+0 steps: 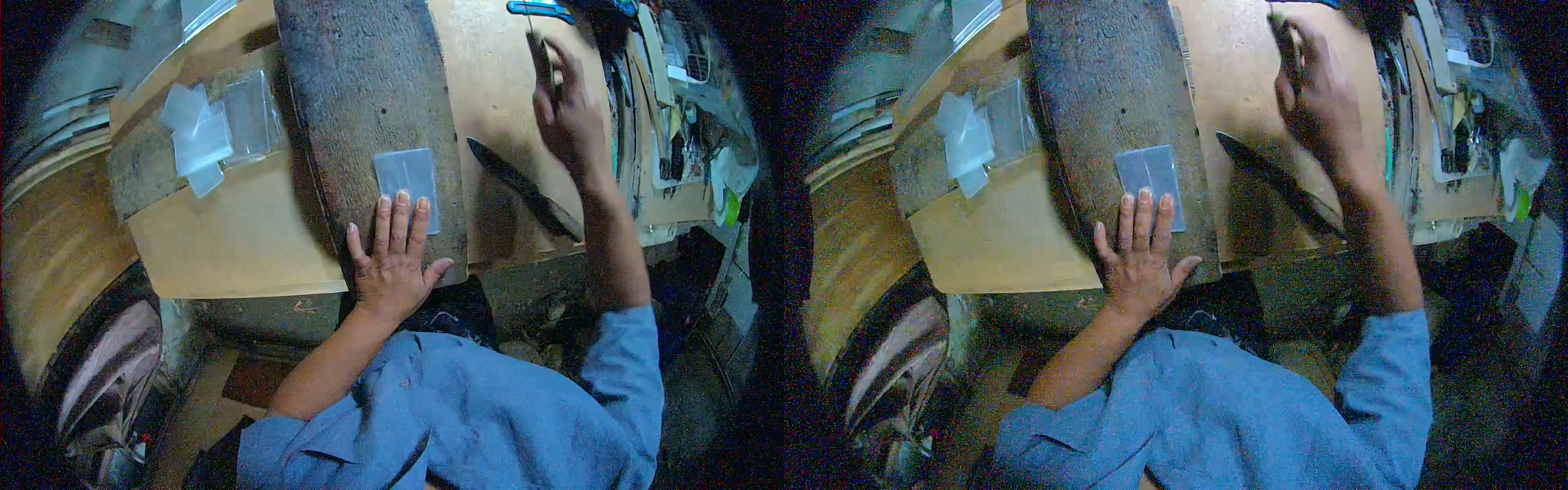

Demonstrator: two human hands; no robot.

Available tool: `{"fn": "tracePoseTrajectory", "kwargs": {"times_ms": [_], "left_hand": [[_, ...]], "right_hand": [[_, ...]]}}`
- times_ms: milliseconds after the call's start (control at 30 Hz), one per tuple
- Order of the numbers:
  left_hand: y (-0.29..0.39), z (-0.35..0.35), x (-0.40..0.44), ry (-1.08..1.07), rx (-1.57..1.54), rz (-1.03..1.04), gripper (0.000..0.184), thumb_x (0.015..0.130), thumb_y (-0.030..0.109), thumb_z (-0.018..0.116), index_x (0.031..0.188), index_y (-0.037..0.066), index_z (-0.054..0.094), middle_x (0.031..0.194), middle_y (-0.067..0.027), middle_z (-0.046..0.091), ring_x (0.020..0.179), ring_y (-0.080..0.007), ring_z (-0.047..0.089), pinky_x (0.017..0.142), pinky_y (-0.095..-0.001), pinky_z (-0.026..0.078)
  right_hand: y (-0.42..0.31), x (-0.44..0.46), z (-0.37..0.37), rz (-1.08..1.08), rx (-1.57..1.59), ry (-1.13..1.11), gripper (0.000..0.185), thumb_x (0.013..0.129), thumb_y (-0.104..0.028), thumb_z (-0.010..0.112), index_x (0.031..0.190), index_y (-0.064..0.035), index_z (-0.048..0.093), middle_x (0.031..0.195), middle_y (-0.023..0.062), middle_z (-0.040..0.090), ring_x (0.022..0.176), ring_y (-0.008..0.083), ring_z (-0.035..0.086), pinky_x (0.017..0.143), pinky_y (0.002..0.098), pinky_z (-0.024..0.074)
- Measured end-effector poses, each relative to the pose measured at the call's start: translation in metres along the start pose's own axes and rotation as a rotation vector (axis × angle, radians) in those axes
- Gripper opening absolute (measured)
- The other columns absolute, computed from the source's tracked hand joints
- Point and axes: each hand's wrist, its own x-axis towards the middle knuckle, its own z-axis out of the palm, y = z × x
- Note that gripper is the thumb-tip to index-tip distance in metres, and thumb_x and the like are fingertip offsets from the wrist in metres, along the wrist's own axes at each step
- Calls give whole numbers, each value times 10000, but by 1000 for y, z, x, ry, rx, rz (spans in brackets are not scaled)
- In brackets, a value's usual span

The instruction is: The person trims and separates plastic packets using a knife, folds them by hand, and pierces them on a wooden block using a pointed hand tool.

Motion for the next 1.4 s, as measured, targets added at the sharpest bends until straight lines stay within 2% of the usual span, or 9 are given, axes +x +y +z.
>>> {"fn": "tracePoseTrajectory", "kwargs": {"times_ms": [67,100,200,300,433,667,933,1033,1400], "left_hand": [[0,-2,1,-11,-3,-2,935,718,567,622,1448,142,222,1496,-120,193,1381,-302,164,1043,-602,43],[0,-2,1,-17,-7,-4,927,721,565,618,1446,142,227,1496,-117,194,1380,-305,166,1042,-605,48],[-1,-1,0,-46,-1,-17,815,799,540,517,1454,162,212,1519,-95,144,1393,-273,141,1048,-590,57],[-3,9,-3,-40,316,16,713,844,470,451,1447,157,232,1520,-91,141,1397,-271,137,1043,-597,68],[-2,10,-3,15,295,15,619,879,341,391,1438,123,241,1516,-91,165,1399,-269,145,1061,-577,74],[-7,11,-3,-37,199,19,651,863,432,401,1425,128,276,1508,-111,176,1403,-271,121,1040,-605,61],[-6,9,-4,-53,225,36,653,860,440,394,1423,129,281,1505,-134,175,1406,-285,104,1039,-611,43],[-7,11,-3,-63,250,33,655,860,447,389,1423,128,281,1506,-128,178,1407,-280,104,1039,-610,36],[-4,9,-3,-29,172,7,609,892,371,378,1422,93,264,1502,-105,203,1402,-264,124,1053,-590,99]], "right_hand": [[-41,-37,-10,279,343,-136,552,769,-50,461,1310,-142,397,908,176,573,717,334,596,640,434,475],[-52,-55,-14,373,306,-294,562,761,-16,436,1314,-110,425,970,172,593,814,283,622,731,380,491],[-86,-100,-2,250,653,-349,538,800,-69,642,1304,-54,455,1277,170,517,1155,246,532,969,338,417],[-112,-119,-6,226,489,-527,600,784,-65,610,1341,-111,390,1179,167,540,1022,358,571,851,406,492],[-128,-120,2,215,341,-585,613,786,-116,592,1349,-129,349,1051,160,543,836,394,598,685,469,526],[-134,-109,13,280,223,-690,549,811,-104,566,1333,-124,396,1041,186,556,817,390,603,654,450,518],[-132,-114,21,127,146,-544,520,809,-114,539,1312,-114,409,1097,145,516,663,340,637,545,404,547],[-135,-111,19,194,140,-579,495,818,-122,562,1301,-120,452,1098,169,557,765,358,632,615,427,537],[-134,-111,21,172,151,-559,491,821,-116,565,1298,-112,451,1085,160,558,724,344,634,567,405,537]]}}
